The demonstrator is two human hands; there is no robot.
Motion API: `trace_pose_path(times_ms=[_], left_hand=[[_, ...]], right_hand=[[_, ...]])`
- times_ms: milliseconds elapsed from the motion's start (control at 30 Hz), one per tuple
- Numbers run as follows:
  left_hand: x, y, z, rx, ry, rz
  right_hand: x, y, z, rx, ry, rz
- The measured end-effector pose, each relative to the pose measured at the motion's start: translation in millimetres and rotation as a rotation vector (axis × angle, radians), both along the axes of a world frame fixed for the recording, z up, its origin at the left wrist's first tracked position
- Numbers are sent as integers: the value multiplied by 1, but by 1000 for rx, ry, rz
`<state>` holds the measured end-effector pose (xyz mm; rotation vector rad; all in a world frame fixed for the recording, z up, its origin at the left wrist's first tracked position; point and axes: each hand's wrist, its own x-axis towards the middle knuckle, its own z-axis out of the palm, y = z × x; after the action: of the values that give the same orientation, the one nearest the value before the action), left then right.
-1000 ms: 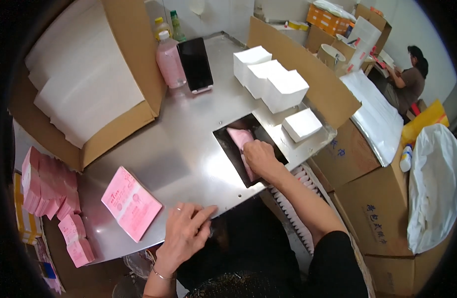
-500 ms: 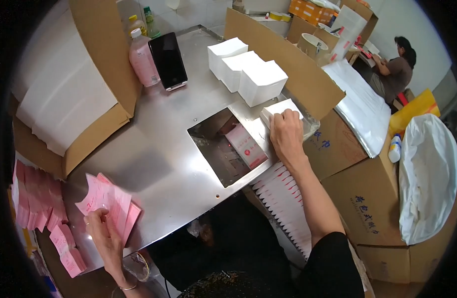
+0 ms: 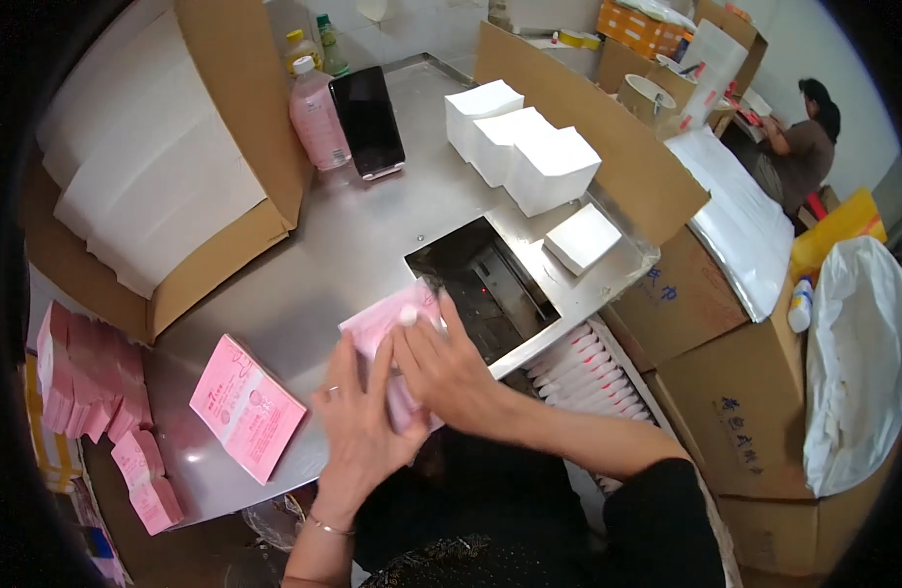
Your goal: Packing pink paper sachets into white boxes and organizing them on a workbench.
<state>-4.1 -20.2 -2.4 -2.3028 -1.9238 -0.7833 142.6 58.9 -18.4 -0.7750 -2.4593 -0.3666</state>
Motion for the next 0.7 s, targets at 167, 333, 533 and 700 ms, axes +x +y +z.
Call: trace_pose_path(times_ms=[167, 333, 533, 700], left_hand=[[-6, 10, -9, 28, -54, 126], [-11, 3, -12, -124, -194, -10], [-24, -7, -19, -9, -105, -4], [-26, -1, -3, -110, -62, -72]], right_hand=[[-31, -4, 7, -260, -181, 72], [3, 4, 4, -474, 290, 244], [25, 5, 54, -640, 700, 106], [19, -25, 26, -233, 212, 332]])
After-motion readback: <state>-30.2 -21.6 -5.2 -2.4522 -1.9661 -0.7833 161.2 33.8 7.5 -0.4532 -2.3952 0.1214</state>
